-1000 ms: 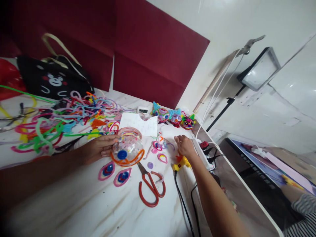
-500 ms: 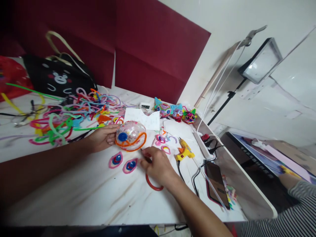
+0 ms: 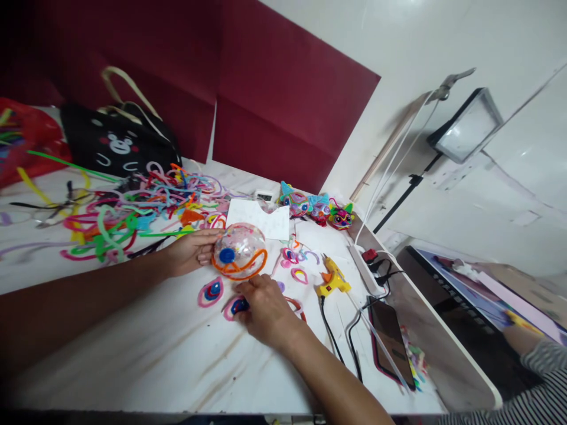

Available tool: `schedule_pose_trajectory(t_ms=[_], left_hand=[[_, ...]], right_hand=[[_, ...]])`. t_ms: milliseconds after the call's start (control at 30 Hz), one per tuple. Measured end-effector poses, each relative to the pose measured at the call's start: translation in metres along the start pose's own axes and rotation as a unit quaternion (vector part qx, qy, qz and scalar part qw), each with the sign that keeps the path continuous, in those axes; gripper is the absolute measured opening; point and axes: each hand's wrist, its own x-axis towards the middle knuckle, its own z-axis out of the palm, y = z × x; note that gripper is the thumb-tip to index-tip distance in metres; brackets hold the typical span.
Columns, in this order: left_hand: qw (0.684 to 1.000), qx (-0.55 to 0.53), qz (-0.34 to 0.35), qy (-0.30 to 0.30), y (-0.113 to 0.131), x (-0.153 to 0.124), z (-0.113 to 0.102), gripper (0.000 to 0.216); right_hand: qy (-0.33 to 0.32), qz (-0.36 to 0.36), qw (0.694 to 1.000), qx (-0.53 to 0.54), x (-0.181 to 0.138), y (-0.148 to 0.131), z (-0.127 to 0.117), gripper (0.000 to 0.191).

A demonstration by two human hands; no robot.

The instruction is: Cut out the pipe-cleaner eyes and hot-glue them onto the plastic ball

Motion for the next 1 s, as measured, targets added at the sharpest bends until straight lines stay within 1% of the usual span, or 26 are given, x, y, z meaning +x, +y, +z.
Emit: schedule_pose_trajectory(t_ms=[100, 167, 267, 300, 367, 400, 433, 500, 567, 600, 633, 700, 833, 1000], left_hand=[[1.000, 0.001, 0.001, 0.007, 0.000, 0.001, -0.001, 0.012], [1.000, 0.003, 0.000, 0.011, -0.001, 0.001, -0.001, 0.012], [1.000, 0.005, -0.001, 0.018, -0.001, 0.001, 0.000, 0.012], [1.000, 0.006, -0.002, 0.022, -0.001, 0.000, 0.000, 0.012], [1.000, 0.007, -0.003, 0.030, -0.002, 0.000, 0.001, 0.012], [0.999, 0.008, -0.003, 0.033, -0.002, 0.000, 0.001, 0.011], [0.999, 0.009, -0.005, 0.035, -0.003, 0.000, 0.002, 0.011], [0.999, 0.013, -0.008, 0.035, -0.004, -0.001, 0.003, 0.011], [0.999, 0.017, -0.011, 0.031, -0.004, -0.003, 0.005, 0.012], [0.999, 0.019, -0.013, 0.030, -0.004, -0.004, 0.006, 0.012], [0.999, 0.021, -0.015, 0.029, -0.004, -0.004, 0.007, 0.011], [0.999, 0.024, -0.019, 0.028, -0.004, -0.006, 0.008, 0.008], [0.999, 0.031, -0.024, 0.020, -0.005, -0.007, 0.009, 0.008], [0.999, 0.033, -0.023, 0.011, -0.005, -0.007, 0.009, 0.007]], right_hand=[[0.010, -0.003, 1.000, 0.017, -0.008, 0.000, 0.000, 0.024], [0.025, -0.016, 0.998, 0.053, -0.015, 0.002, 0.001, 0.012], [0.080, -0.030, 0.982, 0.170, -0.027, 0.003, -0.002, 0.003], [0.105, -0.029, 0.970, 0.217, -0.030, 0.004, -0.004, 0.005], [0.157, -0.011, 0.941, 0.301, -0.034, 0.004, -0.013, 0.013], [0.182, 0.005, 0.921, 0.345, -0.035, 0.003, -0.019, 0.016], [0.206, 0.024, 0.897, 0.391, -0.035, 0.003, -0.024, 0.018], [0.242, 0.067, 0.839, 0.483, -0.032, 0.002, -0.035, 0.024], [0.263, 0.099, 0.785, 0.552, -0.026, 0.002, -0.042, 0.030], [0.268, 0.107, 0.768, 0.572, -0.023, 0.003, -0.044, 0.032], [0.267, 0.111, 0.758, 0.585, -0.019, 0.004, -0.045, 0.034], [0.255, 0.103, 0.751, 0.600, -0.013, 0.006, -0.045, 0.034], [0.228, 0.090, 0.749, 0.616, -0.004, 0.008, -0.040, 0.033], [0.238, 0.115, 0.741, 0.618, 0.003, 0.002, -0.036, 0.042]])
